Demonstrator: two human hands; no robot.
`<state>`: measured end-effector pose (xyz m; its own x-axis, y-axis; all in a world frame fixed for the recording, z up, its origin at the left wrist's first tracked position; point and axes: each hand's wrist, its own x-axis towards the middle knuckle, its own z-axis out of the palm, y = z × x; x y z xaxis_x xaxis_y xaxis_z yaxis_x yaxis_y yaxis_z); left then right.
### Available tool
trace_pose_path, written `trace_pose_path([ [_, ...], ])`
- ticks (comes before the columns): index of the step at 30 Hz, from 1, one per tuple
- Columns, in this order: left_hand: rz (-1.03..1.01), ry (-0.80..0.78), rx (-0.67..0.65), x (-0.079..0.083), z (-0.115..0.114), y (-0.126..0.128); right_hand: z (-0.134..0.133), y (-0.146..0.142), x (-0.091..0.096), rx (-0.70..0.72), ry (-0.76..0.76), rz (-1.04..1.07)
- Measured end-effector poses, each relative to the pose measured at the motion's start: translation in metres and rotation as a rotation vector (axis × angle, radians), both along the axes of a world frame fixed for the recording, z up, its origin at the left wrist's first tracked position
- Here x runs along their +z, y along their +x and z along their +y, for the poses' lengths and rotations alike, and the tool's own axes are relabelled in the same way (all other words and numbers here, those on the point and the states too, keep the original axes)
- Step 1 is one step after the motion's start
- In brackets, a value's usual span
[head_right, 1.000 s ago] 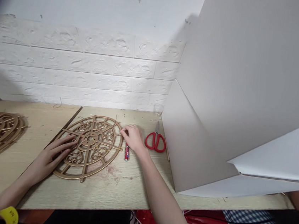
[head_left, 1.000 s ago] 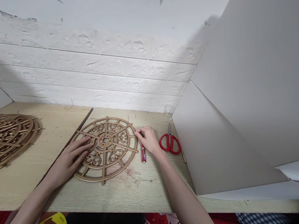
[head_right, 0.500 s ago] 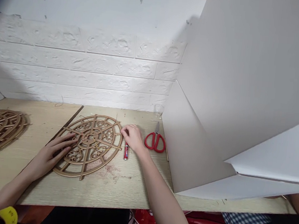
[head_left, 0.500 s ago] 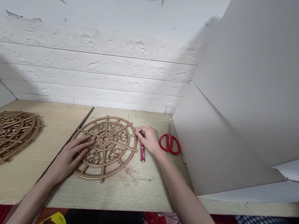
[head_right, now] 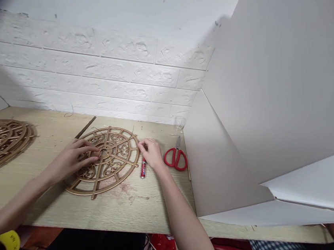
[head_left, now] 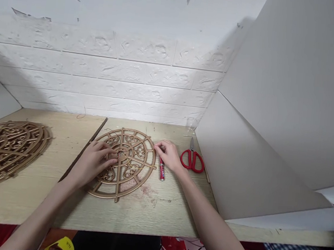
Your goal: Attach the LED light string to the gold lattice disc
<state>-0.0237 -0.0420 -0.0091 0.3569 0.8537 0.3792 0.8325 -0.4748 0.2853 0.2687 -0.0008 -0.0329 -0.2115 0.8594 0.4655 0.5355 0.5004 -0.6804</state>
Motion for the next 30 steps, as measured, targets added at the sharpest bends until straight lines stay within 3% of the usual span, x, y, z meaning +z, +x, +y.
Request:
trace_pose_path([
  [4, 0.128, -0.054, -0.119, 0.008, 0.020, 0.026, 0.000, 0.005, 0.003, -0.008, -0.018, -0.012],
  [9, 0.091, -0.127, -0.208, 0.007, 0.028, 0.048, 0.000, 0.010, 0.003, -0.028, -0.041, -0.002],
  [18, -0.061, -0.116, -0.248, 0.002, 0.017, 0.045, -0.003, 0.008, 0.000, -0.038, -0.031, -0.013],
  [25, -0.080, -0.083, -0.245, 0.005, 0.016, 0.047, -0.013, 0.015, 0.013, -0.219, -0.032, 0.001],
  [28, -0.098, -0.079, -0.246, 0.003, 0.016, 0.050, -0.020, 0.011, 0.019, -0.166, -0.021, 0.039],
  [30, -0.106, -0.072, -0.267, 0.002, 0.016, 0.052, -0.021, 0.003, 0.023, -0.025, 0.002, -0.018],
])
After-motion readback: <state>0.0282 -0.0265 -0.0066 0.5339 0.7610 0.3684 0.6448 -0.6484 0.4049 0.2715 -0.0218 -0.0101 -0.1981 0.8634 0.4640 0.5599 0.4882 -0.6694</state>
